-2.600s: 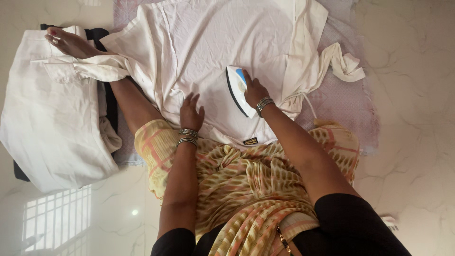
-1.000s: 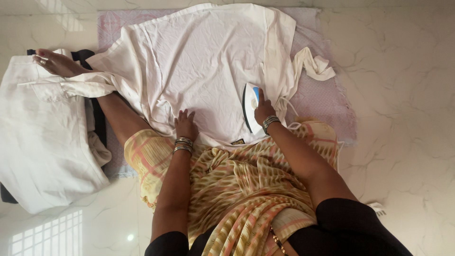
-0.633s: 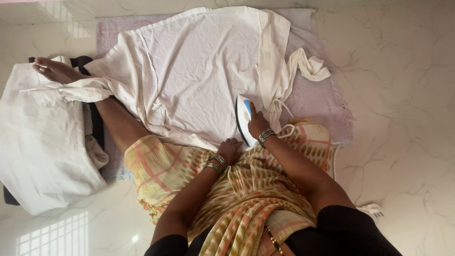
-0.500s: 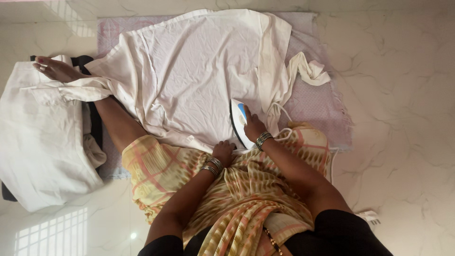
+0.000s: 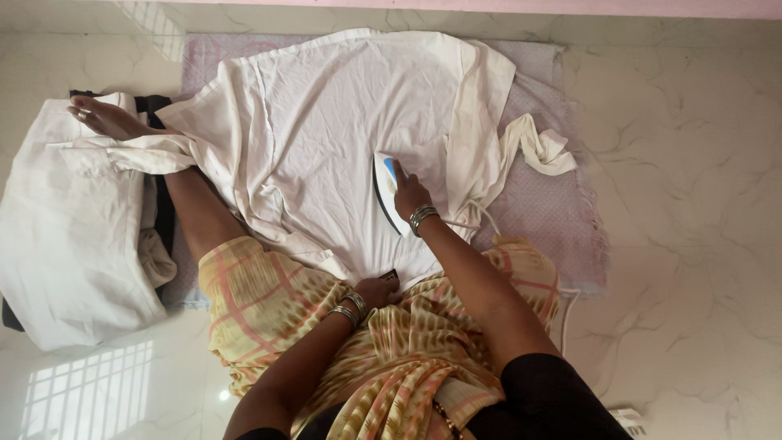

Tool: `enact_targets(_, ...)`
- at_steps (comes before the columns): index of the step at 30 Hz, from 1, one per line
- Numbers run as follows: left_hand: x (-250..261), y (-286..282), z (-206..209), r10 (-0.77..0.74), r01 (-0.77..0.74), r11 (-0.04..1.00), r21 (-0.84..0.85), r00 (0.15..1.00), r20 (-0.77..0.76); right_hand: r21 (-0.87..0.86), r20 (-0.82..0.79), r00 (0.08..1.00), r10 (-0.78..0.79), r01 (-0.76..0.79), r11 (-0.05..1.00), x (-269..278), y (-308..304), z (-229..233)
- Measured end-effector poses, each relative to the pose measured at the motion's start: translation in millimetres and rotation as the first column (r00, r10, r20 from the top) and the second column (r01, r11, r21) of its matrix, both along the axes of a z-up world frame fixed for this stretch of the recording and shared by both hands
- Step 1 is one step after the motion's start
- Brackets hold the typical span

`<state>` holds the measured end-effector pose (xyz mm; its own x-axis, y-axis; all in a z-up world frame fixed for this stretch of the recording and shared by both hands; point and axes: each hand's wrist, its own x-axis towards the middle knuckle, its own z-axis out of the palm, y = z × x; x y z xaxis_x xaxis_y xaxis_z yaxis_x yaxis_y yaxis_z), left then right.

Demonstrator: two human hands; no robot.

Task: The person irons a white shirt laid out on a cloth on the floor. They use an electric iron to smooth the fabric, adjusting the shirt and sleeves as needed.

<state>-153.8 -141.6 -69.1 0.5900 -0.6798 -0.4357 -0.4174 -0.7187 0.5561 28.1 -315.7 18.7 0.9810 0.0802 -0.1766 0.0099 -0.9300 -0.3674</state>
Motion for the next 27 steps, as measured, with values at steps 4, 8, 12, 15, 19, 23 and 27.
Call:
enact_targets(4, 3, -4, 1, 0.015, -0.014, 0.999, 0.030, 0.999, -0.045, -0.037, 0.024, 0.993, -0.112, 0.113, 0.993, 49, -8, -17)
enact_targets(8, 6, -3, 2, 0.006, -0.004, 0.999, 0.039, 0.998, -0.061, -0.049, 0.007, 0.980, -0.201, 0.201, 0.978, 88, -31, -28)
enact_targets(12, 4, -3, 3, 0.029, -0.025, 0.997, 0.078, 0.998, -0.052, -0.114, 0.090, 0.959, -0.268, 0.278, 0.954, 109, -60, -20)
enact_targets(15, 3, -3, 3, 0.030, -0.027, 0.997, 0.078, 0.999, -0.039, -0.107, -0.079, 0.929, -0.362, 0.353, 0.930, 107, -81, -9)
enact_targets(19, 5, -4, 4, 0.050, -0.041, 0.993, 0.108, 0.996, -0.078, -0.125, -0.080, 0.922, -0.378, 0.367, 0.922, 98, -99, -3)
enact_targets(23, 0, -3, 7, 0.064, -0.064, 0.997, 0.037, 0.998, 0.017, -0.144, -0.069, 0.923, -0.380, 0.367, 0.919, 86, -110, -10)
enact_targets(27, -1, 0, 10, 0.078, -0.079, 0.996, 0.050, 0.997, 0.010, -0.134, -0.069, 0.920, -0.385, 0.374, 0.918, 72, -120, -10)
